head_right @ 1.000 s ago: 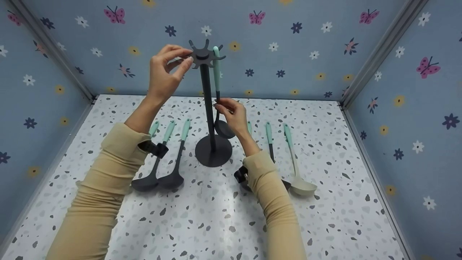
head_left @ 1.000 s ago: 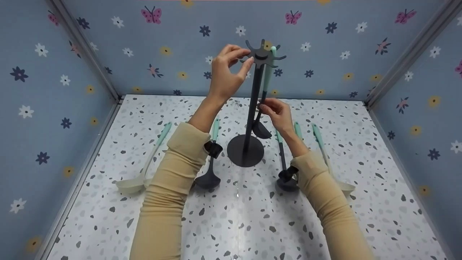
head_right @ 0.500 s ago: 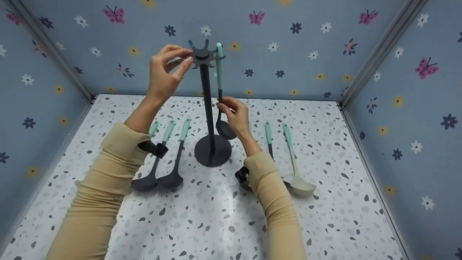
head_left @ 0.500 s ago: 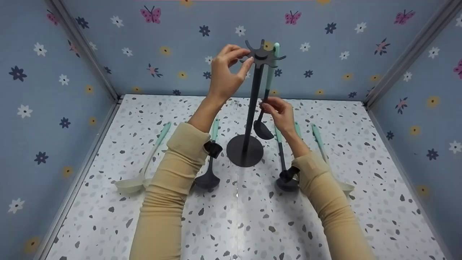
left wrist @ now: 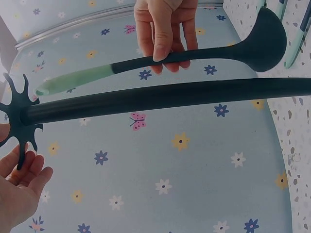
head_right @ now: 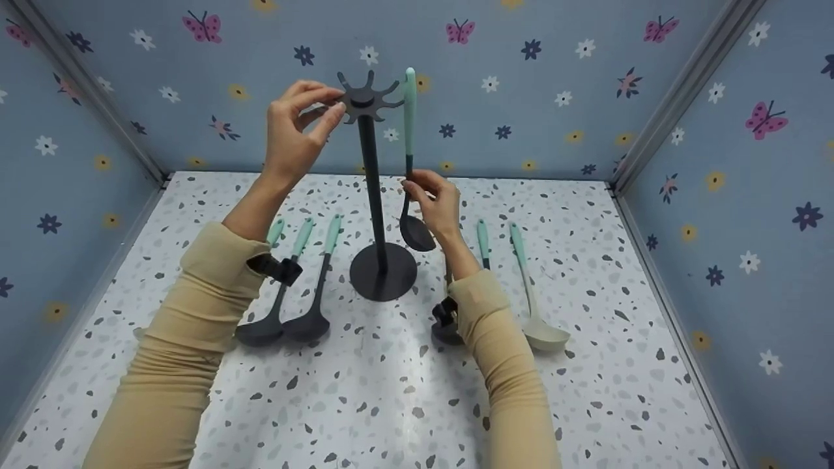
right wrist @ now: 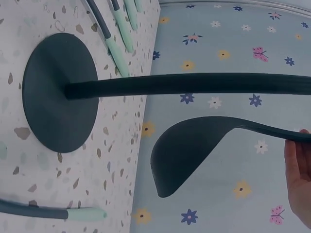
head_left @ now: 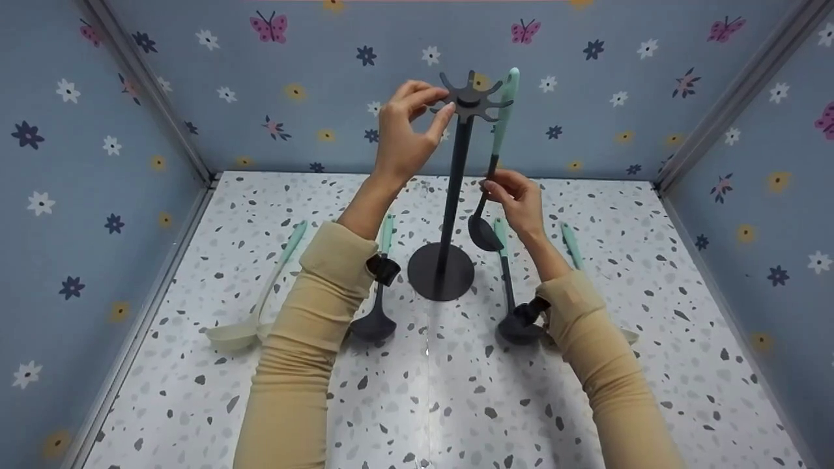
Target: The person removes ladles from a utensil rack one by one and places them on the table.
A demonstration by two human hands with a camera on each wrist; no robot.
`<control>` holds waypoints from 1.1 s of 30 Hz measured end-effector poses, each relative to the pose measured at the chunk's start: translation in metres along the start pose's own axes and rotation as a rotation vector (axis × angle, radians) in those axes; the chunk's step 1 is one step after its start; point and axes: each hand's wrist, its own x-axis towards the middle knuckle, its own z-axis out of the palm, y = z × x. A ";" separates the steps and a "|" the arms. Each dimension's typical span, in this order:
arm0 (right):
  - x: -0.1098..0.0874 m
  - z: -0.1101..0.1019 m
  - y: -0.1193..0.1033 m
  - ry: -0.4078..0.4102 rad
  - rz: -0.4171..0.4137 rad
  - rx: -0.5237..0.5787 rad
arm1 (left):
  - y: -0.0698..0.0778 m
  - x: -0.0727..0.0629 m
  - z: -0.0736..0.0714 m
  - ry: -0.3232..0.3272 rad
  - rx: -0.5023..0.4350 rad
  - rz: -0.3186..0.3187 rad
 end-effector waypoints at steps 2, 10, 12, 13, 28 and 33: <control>0.001 -0.004 -0.002 0.014 0.011 -0.015 | 0.000 0.000 0.000 0.000 0.003 0.002; 0.000 -0.030 -0.009 0.078 0.064 -0.131 | 0.018 -0.004 -0.006 -0.009 -0.022 -0.015; -0.001 -0.037 -0.010 0.091 0.078 -0.170 | 0.027 -0.006 -0.008 -0.008 -0.016 -0.017; -0.002 -0.041 -0.010 0.097 0.089 -0.187 | 0.031 -0.006 -0.009 -0.008 -0.010 -0.017; -0.015 -0.108 0.017 0.148 0.219 -0.486 | 0.037 -0.007 -0.010 -0.017 -0.001 0.005; -0.024 -0.128 0.021 0.156 0.283 -0.589 | 0.038 -0.007 -0.010 -0.022 -0.001 -0.003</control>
